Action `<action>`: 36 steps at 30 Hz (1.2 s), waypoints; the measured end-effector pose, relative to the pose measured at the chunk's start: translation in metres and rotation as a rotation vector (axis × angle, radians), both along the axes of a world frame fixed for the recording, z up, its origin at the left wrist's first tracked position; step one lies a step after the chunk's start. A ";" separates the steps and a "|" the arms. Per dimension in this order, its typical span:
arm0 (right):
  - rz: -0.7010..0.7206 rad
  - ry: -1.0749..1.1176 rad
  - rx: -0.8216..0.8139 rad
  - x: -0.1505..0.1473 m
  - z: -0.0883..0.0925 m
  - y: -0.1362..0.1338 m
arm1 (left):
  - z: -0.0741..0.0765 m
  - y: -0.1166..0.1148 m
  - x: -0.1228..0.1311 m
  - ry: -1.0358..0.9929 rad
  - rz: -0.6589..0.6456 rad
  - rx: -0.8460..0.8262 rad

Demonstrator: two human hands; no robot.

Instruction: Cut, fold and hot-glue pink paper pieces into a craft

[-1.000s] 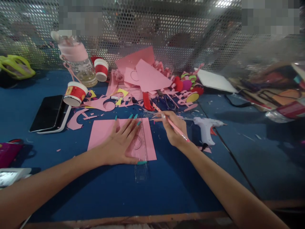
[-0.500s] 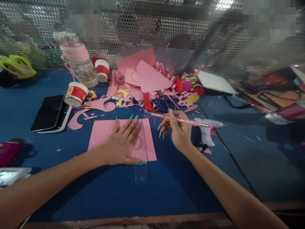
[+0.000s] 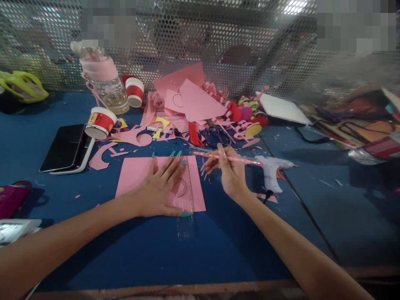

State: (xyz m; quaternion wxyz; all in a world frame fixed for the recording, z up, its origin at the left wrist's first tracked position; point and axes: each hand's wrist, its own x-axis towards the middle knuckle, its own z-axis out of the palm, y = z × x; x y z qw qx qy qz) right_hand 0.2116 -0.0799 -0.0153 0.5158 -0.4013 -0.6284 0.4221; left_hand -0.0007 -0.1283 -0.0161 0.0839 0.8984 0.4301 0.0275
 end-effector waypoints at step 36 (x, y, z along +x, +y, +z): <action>-0.114 0.110 0.007 -0.001 0.000 0.006 | -0.003 -0.001 -0.001 0.020 0.001 0.048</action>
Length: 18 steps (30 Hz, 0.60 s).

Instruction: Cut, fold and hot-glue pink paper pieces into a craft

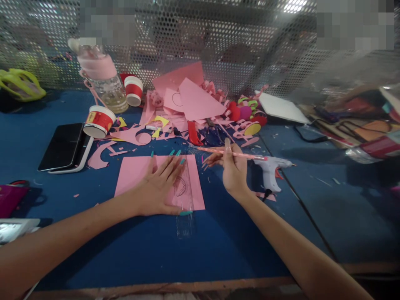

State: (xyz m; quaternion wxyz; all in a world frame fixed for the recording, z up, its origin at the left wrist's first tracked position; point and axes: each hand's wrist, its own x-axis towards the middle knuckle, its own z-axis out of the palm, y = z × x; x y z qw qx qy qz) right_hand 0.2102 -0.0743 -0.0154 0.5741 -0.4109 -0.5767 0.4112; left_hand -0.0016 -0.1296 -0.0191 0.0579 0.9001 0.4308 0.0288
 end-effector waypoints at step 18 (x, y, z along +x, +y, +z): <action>-0.012 -0.008 -0.012 0.001 -0.002 0.000 | 0.001 0.001 0.001 0.014 0.007 -0.049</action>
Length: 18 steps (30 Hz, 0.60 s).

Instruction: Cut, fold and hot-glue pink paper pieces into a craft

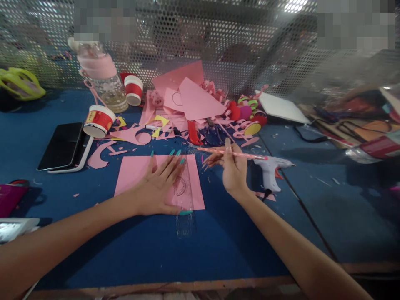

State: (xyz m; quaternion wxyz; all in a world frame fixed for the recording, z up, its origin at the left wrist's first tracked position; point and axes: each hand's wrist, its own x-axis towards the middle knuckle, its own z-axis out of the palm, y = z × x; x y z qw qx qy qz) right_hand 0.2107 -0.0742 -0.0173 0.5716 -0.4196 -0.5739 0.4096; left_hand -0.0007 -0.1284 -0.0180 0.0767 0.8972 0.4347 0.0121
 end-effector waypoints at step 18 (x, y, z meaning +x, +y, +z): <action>0.011 -0.012 0.001 0.000 0.001 0.000 | 0.000 0.000 -0.001 0.006 -0.003 0.013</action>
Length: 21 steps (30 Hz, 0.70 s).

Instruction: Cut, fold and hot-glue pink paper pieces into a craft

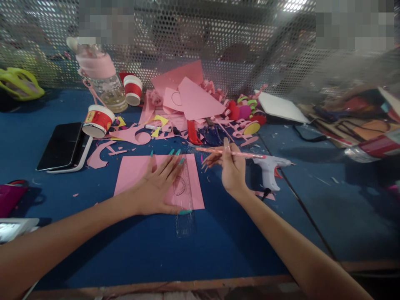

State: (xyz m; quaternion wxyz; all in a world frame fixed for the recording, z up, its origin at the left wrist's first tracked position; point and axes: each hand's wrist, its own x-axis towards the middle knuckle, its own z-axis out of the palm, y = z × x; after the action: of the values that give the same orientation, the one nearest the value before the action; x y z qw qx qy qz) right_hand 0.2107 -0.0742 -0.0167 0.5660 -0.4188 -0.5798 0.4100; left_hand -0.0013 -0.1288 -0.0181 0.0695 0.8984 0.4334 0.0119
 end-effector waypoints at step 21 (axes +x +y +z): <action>0.196 -0.201 -0.026 -0.012 -0.001 -0.007 | 0.002 0.001 0.000 -0.034 0.006 -0.066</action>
State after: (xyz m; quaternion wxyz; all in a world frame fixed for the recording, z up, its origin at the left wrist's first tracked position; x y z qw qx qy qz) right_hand 0.1984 -0.0813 -0.0179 0.4570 -0.4063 -0.6663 0.4268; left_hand -0.0009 -0.1279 -0.0156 0.1063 0.8940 0.4350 0.0132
